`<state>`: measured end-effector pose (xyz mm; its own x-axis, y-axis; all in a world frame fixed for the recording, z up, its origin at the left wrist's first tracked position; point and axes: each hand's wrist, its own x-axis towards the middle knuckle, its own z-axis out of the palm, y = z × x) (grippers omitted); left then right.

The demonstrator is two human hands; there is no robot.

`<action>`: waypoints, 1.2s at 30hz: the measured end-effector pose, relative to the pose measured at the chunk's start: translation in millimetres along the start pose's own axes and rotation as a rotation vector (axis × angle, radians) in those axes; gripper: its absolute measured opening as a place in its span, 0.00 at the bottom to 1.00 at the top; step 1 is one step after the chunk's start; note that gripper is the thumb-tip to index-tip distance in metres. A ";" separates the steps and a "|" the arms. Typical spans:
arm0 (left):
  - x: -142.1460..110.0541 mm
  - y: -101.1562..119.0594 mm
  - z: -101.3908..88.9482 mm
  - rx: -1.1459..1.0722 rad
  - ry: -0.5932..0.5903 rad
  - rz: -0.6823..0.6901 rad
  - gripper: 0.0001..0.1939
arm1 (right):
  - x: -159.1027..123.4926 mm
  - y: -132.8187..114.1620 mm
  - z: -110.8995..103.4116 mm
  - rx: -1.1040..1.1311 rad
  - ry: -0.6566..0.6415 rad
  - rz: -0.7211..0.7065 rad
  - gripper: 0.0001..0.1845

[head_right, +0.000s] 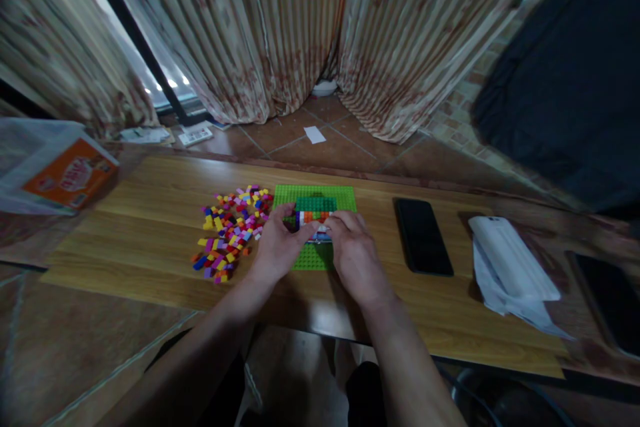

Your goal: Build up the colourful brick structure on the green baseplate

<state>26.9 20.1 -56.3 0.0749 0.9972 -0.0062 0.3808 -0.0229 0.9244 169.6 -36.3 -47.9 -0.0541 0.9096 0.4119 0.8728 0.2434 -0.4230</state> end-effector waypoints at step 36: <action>6.4 -10.0 -2.7 0.044 -0.050 0.054 0.31 | -6.5 -1.1 9.9 0.052 0.167 -0.029 0.13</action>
<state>21.1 26.9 -64.5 0.1420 0.9896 0.0228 0.4155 -0.0805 0.9060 164.3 -39.2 -58.2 0.0064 0.8347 0.5507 0.8455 0.2895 -0.4486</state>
